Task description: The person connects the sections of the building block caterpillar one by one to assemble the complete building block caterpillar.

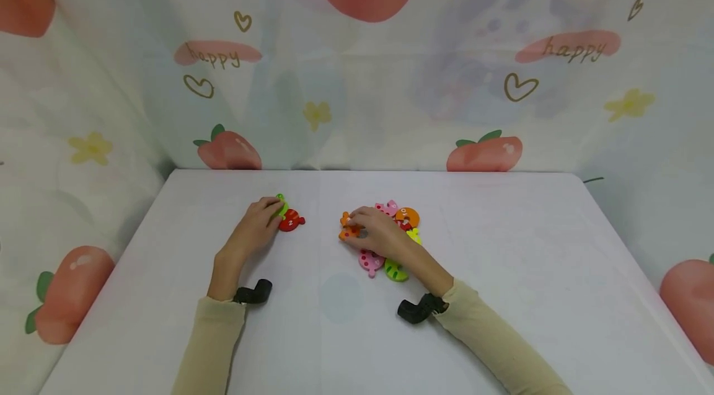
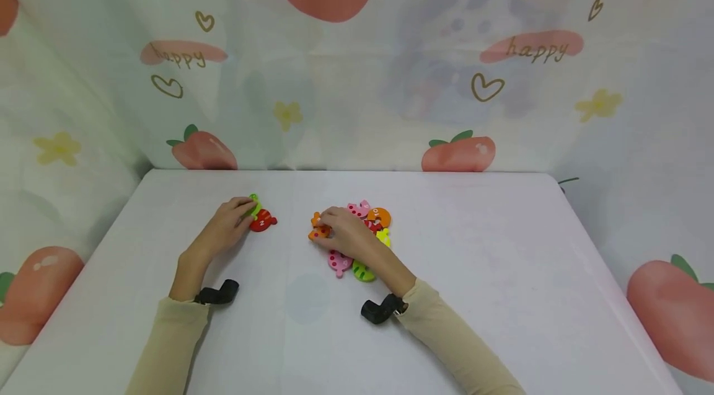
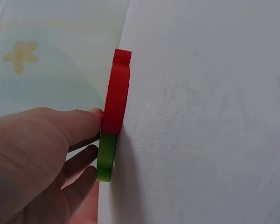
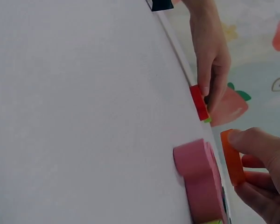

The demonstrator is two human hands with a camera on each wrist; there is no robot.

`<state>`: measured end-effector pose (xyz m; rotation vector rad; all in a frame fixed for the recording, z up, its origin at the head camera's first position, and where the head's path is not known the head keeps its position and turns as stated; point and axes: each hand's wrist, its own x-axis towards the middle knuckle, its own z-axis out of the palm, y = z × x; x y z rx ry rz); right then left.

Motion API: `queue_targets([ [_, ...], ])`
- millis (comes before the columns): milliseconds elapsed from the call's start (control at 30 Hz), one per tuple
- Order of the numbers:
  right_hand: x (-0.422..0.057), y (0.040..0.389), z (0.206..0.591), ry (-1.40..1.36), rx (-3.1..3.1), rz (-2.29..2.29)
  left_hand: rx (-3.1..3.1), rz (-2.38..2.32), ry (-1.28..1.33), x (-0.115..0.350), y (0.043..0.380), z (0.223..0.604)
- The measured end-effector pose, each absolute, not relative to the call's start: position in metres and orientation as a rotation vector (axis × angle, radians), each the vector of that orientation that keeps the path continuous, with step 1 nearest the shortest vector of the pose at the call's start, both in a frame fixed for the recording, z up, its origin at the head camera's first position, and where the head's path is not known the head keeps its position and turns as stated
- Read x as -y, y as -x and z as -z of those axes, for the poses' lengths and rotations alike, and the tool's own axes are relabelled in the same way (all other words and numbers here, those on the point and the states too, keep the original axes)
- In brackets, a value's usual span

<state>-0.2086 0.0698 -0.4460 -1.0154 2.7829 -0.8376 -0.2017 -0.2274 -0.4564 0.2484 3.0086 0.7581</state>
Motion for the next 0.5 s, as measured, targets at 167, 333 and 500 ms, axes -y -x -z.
queue_targets([
  [167,-0.055,0.21,0.441,1.153,-2.825,0.985,-3.014,-0.747,-0.26,0.227,0.203,0.457],
  [333,-0.036,0.209,0.436,1.159,-2.826,0.981,-3.019,-0.75,-0.27,0.227,0.203,0.457],
  [500,-0.013,0.209,0.435,1.138,-2.834,0.926,-3.029,-0.727,-0.256,0.226,0.203,0.459],
])
